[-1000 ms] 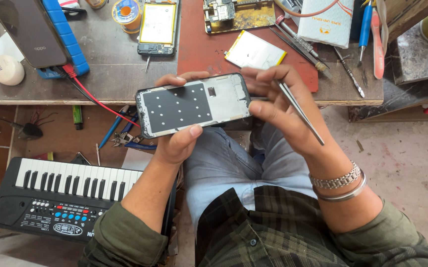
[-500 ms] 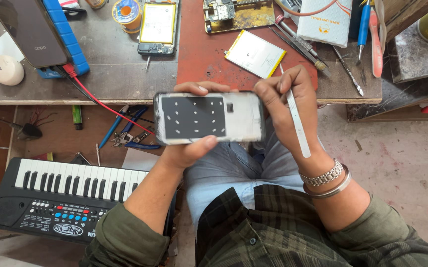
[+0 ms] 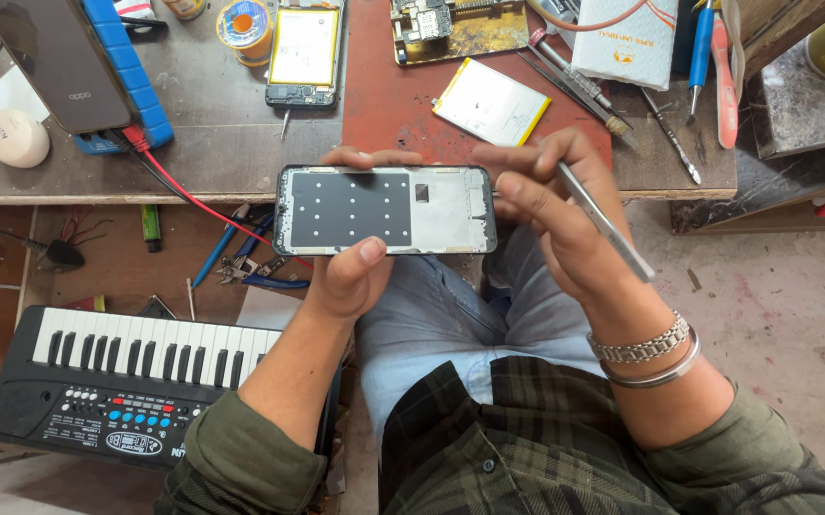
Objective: The person holds a disassembled phone frame in one hand and uses a thin metal tool to scrape old adhesive and residue from the frame's edges and inner surface, rotating the frame to work around its perimeter while seated at a cluttered repair workbench.
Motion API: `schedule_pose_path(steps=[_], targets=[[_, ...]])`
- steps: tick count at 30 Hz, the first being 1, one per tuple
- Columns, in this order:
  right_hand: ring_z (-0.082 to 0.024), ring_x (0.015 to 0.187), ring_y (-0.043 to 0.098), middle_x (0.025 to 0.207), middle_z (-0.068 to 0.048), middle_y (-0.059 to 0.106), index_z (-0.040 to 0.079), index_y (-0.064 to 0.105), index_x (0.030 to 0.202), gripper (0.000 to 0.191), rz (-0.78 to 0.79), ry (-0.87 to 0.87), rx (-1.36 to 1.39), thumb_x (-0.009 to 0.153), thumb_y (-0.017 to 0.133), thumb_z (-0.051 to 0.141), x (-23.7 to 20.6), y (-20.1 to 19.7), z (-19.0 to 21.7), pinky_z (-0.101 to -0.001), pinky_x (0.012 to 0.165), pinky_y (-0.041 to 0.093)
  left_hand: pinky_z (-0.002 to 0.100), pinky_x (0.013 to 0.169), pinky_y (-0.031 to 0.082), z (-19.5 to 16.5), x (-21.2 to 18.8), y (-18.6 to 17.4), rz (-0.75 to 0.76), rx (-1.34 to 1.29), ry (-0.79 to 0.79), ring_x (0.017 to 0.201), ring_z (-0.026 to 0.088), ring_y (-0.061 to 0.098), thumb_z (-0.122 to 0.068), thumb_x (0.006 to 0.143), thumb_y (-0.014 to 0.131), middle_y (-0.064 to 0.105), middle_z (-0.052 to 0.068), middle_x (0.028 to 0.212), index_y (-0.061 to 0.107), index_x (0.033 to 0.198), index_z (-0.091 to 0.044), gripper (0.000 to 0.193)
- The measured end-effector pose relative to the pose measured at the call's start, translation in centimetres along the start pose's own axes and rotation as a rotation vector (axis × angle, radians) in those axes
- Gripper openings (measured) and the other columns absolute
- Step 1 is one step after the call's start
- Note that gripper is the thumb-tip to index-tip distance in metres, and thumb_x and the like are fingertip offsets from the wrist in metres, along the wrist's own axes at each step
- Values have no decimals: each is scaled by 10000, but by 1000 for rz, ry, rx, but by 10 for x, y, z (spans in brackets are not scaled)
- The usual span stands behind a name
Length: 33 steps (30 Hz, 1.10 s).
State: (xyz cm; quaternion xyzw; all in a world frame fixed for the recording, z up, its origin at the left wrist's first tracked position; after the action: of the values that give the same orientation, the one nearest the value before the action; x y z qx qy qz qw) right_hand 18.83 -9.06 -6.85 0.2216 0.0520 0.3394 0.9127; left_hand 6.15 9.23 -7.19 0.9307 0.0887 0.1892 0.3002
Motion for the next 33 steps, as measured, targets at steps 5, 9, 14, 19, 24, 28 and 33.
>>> schedule_pose_path(steps=[5,9,14,19,24,28,33], targets=[[-160,972,630,1139,-177,707,131,426,1030,280,-5,-6,177,1014,671,-4,-3,2,-18,-295,853,503,480,1159,480,1,-2,1,15,66,1,1275,305,560,-268,827,827,527,223,1384,400,1396,-145,722],[-184,1012,650,1041,-110,640,124,406,1029,286,-60,-124,228,1066,646,-27,-1,3,-29,-322,924,531,480,1155,493,6,-2,3,46,96,-12,1290,315,585,-287,822,827,547,241,1377,409,1396,-139,726],[-125,1080,650,1142,-88,635,116,400,987,301,-131,-259,78,992,664,-26,-1,8,-22,-297,952,545,494,1145,490,5,-1,3,32,-11,-48,1296,325,577,-274,810,833,529,230,1389,411,1376,-154,717],[-162,823,665,1200,-197,689,128,409,975,360,-211,-283,-22,981,728,-39,-3,5,-2,-317,781,578,498,1145,487,1,0,3,18,-83,-45,1306,329,573,-262,813,833,520,211,1396,420,1379,-157,709],[-179,892,730,1066,-202,714,113,433,940,285,-193,-139,65,990,699,24,-7,4,-3,-319,811,622,495,1137,484,1,-1,4,11,-61,-50,1298,320,564,-267,819,838,518,205,1399,419,1418,-149,740],[-124,951,686,1110,-158,733,118,419,917,334,-24,-102,-28,940,730,-2,-6,5,-7,-266,832,559,496,1148,491,3,-1,3,18,-18,-32,1298,334,584,-277,818,838,545,213,1369,415,1407,-143,737],[-98,934,606,1054,-144,729,100,387,928,363,-78,-242,-421,1067,709,6,-9,-1,-11,-249,838,515,482,1157,489,8,-3,3,28,79,-29,1297,304,578,-289,824,840,558,221,1371,413,1427,-136,755]])
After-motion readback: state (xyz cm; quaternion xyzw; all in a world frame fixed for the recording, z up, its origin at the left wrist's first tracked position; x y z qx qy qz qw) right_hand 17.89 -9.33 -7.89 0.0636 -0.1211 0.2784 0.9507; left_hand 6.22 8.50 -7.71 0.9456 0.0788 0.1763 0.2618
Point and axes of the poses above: each hand's wrist, its own x-axis towards the middle knuckle, its own y-axis out of the palm, z = x × y, the point moved 3 cm from there along x, towards the middle knuckle
